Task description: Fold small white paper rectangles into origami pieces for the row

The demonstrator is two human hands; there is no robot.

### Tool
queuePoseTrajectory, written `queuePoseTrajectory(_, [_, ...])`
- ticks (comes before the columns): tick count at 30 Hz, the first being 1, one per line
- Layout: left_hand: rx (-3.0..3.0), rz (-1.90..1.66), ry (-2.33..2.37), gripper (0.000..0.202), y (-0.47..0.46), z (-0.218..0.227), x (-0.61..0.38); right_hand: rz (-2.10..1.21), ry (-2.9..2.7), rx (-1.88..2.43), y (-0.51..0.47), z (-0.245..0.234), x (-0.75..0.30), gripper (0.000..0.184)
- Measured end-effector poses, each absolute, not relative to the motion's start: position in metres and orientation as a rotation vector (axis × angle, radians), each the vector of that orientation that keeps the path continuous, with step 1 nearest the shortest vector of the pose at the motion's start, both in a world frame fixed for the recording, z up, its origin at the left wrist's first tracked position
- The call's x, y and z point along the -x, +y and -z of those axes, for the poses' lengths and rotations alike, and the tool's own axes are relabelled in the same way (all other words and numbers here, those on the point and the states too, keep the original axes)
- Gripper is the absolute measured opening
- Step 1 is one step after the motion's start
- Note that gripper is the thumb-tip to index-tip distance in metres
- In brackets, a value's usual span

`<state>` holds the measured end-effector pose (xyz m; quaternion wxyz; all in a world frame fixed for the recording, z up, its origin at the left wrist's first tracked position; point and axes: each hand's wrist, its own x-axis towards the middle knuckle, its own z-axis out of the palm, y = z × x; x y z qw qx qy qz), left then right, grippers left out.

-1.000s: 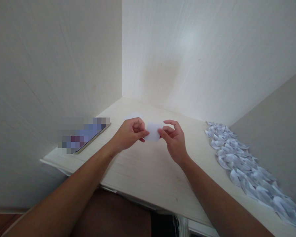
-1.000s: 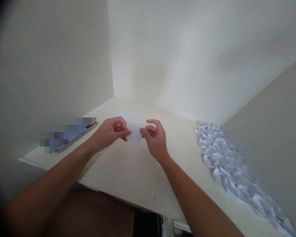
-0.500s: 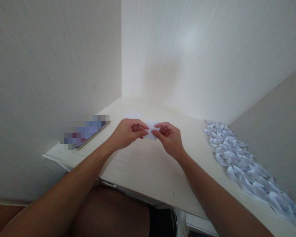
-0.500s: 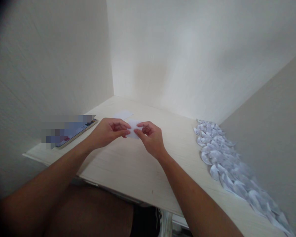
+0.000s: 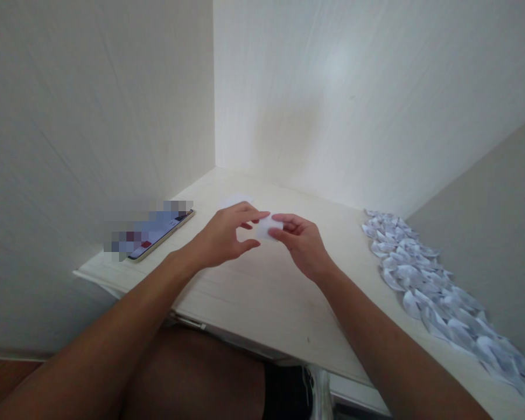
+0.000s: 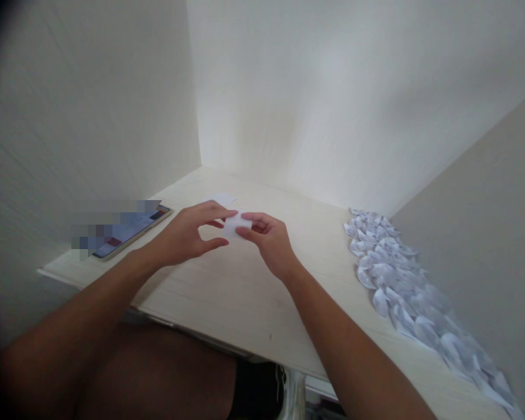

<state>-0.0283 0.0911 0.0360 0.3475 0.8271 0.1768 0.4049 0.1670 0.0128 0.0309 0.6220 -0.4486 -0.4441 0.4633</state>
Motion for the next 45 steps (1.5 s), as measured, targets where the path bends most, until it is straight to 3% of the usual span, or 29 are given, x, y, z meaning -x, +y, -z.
queuePoseTrajectory(2, [-2.308,-1.108,0.457,0.052,0.091,-0.037,0.03,-1.194,-0.919,1.025,0.012,-0.033,-0.166,0.033])
queuePoseTrajectory(7, [-2.076,-1.17,0.565,0.012,0.089,-0.036,0.021,-1.457,-0.774,1.062,0.013,-0.037,-0.168,0.037])
queuePoseTrajectory(11, [-1.407,-1.126,0.653,0.024,0.086,-0.03,0.01,-1.283,-0.853,1.1,0.016,-0.036,-0.174,0.05])
queuePoseTrajectory(16, [-1.123,-0.949,0.629,0.035,0.082,-0.028,0.007,-0.991,-1.102,1.187,0.017,-0.029,-0.175,0.035])
queuePoseTrajectory(31, [-1.14,-0.711,0.684,0.026,0.088,-0.034,0.015,-1.068,-1.071,1.116,0.014,-0.027,-0.169,0.019])
queuePoseTrajectory(35, [-1.246,-0.883,0.582,0.025,0.087,-0.032,0.016,-1.117,-0.968,1.082,0.014,-0.031,-0.169,0.023])
queuePoseTrajectory(41, [-1.869,-1.071,0.428,0.021,0.088,-0.028,0.02,-1.18,-0.896,1.018,0.013,-0.034,-0.172,0.045])
queuePoseTrajectory(45, [-1.979,-1.231,0.442,0.012,0.09,-0.024,0.018,-1.151,-0.967,0.976,0.013,-0.033,-0.172,0.044])
